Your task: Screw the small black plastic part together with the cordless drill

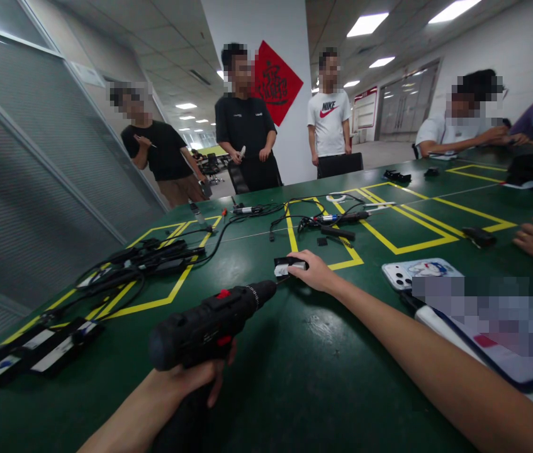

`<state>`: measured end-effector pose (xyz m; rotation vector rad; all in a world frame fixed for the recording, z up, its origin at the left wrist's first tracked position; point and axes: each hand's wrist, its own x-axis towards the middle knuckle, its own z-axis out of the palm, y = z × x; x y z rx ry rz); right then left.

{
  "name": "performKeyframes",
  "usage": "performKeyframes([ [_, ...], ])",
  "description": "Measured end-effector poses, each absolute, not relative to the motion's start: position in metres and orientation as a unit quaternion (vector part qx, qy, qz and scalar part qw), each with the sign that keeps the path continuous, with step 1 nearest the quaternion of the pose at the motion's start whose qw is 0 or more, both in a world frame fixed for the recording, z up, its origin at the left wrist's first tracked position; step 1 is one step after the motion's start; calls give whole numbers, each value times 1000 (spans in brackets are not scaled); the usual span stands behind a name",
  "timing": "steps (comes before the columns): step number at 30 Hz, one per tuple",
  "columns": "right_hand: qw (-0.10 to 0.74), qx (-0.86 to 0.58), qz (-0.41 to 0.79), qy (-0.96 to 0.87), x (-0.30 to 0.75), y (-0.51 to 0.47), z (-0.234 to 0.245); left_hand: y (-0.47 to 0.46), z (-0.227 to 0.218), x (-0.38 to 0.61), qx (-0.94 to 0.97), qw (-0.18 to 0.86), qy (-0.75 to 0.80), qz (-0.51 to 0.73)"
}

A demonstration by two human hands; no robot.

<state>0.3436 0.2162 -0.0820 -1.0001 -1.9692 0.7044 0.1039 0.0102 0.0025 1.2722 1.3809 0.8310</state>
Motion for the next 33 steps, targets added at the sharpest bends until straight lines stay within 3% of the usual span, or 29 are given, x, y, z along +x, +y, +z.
performKeyframes([
  [9, 400, -391, 284, -779, 344, 215, -80, 21, -16, 87, 565, 539, 526, 336],
  [23, 399, -392, 281, -780, 343, 218, -83, 15, -9, 93, 556, 524, 545, 346],
  [33, 396, -394, 280, -781, 344, 215, -79, 38, -39, 79, 545, 571, 533, 304],
])
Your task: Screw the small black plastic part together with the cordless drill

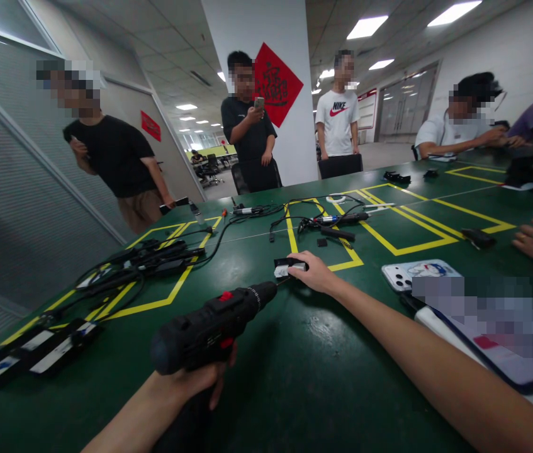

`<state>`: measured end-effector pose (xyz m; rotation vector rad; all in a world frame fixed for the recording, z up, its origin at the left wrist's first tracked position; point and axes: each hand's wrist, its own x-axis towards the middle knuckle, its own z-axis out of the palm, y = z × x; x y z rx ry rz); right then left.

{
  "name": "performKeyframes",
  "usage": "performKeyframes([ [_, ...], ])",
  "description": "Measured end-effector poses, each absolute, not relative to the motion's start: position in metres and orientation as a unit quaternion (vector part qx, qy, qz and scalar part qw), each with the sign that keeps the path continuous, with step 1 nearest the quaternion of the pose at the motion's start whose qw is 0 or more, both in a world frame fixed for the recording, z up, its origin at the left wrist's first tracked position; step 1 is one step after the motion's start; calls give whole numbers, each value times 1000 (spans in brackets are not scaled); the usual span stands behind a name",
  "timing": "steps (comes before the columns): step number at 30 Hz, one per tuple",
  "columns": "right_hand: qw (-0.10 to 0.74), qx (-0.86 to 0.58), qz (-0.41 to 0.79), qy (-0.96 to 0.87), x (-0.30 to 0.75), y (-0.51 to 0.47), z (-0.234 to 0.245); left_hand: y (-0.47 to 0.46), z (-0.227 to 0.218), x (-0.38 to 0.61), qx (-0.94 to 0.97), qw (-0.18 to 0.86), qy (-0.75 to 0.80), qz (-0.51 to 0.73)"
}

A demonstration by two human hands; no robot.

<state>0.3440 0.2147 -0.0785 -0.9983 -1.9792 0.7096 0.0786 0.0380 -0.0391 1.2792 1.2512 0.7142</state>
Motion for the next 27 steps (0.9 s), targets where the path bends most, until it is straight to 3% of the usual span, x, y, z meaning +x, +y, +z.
performKeyframes([
  [7, 393, -397, 276, -782, 344, 215, -80, 21, -32, 75, 541, 536, 558, 331],
  [21, 397, -398, 276, -780, 343, 217, -82, 37, -31, 84, 560, 572, 515, 308],
  [27, 390, -400, 279, -781, 344, 215, -79, 38, -31, 94, 519, 540, 596, 289],
])
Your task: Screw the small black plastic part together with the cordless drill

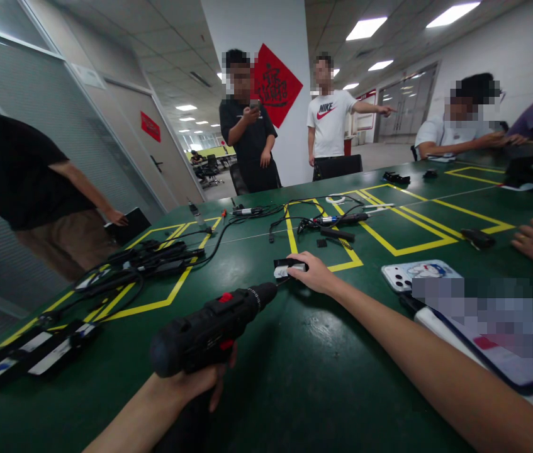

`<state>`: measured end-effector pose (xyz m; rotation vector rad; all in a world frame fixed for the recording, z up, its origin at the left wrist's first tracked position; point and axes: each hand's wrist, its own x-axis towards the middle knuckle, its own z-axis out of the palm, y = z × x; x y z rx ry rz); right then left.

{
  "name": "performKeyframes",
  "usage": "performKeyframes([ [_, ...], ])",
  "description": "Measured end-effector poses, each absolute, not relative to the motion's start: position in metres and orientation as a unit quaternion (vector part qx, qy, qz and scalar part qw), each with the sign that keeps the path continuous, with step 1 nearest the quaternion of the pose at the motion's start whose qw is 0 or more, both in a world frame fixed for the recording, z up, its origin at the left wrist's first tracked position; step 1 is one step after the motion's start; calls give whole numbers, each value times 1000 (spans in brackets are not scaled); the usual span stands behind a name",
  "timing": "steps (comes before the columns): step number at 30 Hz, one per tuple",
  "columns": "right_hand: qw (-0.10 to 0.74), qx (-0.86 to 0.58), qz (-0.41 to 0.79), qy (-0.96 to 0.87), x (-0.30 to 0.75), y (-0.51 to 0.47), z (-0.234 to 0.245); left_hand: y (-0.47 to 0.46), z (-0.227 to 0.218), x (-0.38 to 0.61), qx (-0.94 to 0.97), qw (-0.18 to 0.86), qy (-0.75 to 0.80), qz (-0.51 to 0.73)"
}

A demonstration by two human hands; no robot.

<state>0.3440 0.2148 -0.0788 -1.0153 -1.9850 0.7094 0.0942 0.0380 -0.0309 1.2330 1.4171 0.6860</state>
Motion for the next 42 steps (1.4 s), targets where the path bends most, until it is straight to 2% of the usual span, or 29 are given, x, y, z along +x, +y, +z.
performKeyframes([
  [7, 393, -403, 287, -775, 344, 214, -78, 29, -31, 82, 533, 544, 563, 321],
  [20, 399, -393, 273, -782, 343, 216, -82, 5, 14, 105, 526, 528, 583, 323],
  [35, 392, -396, 286, -780, 345, 214, -77, 12, -1, 100, 535, 532, 557, 348],
  [42, 397, -399, 284, -776, 343, 214, -78, 36, -24, 90, 534, 584, 544, 281],
])
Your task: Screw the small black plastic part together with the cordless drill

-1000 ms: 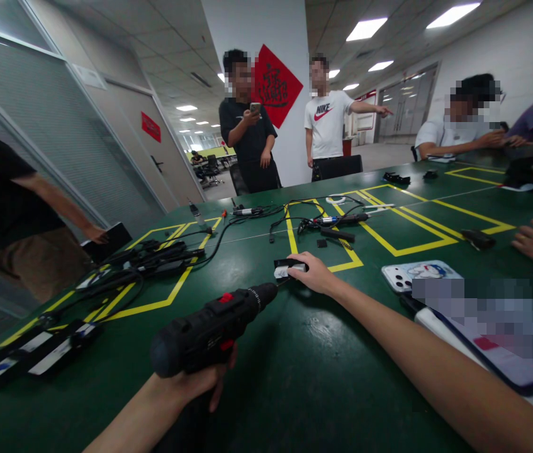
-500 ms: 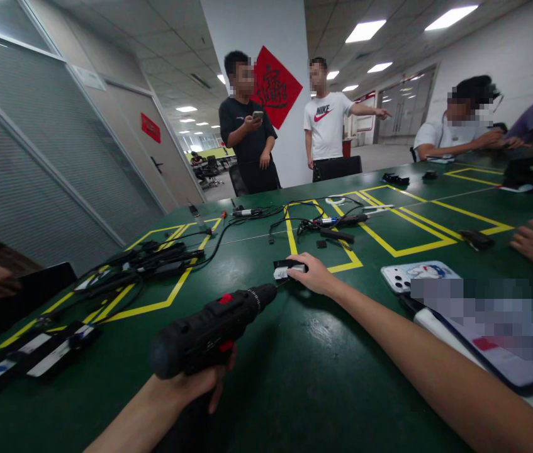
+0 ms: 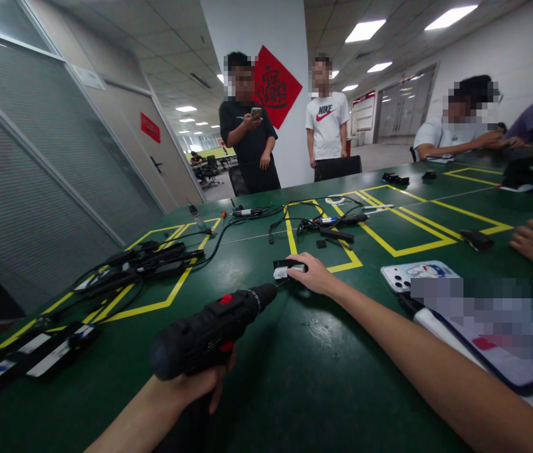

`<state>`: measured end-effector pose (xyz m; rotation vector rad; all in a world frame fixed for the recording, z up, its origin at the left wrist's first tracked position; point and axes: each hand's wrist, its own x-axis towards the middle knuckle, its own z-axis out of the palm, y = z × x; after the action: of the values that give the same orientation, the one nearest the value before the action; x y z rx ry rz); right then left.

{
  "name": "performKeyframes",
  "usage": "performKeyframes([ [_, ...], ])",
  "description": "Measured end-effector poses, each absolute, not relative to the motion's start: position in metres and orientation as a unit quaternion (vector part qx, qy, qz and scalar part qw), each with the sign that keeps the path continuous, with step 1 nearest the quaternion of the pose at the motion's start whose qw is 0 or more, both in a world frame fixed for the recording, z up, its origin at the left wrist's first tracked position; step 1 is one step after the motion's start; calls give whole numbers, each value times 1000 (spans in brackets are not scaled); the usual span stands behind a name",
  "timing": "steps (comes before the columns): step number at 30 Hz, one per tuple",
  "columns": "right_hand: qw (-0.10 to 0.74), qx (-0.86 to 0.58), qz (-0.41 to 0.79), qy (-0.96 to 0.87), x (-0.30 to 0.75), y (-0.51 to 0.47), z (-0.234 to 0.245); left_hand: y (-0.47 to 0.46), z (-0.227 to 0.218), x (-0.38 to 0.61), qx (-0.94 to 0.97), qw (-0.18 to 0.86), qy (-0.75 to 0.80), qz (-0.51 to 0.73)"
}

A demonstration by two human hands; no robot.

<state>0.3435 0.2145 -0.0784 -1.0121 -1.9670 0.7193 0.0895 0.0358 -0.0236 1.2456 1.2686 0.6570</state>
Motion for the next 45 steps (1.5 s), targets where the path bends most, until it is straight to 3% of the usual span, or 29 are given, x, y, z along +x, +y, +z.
performKeyframes([
  [10, 399, -392, 273, -782, 343, 216, -80, 6, 4, 102, 552, 509, 563, 345],
  [22, 394, -394, 275, -783, 344, 215, -79, 31, -32, 95, 511, 535, 597, 310],
  [26, 393, -396, 275, -783, 345, 215, -79, 31, -28, 96, 528, 542, 562, 334],
  [32, 396, -396, 273, -782, 344, 215, -79, 37, -23, 103, 507, 526, 632, 256],
  [45, 396, -380, 281, -787, 345, 215, -79, 22, -10, 98, 556, 539, 550, 313],
])
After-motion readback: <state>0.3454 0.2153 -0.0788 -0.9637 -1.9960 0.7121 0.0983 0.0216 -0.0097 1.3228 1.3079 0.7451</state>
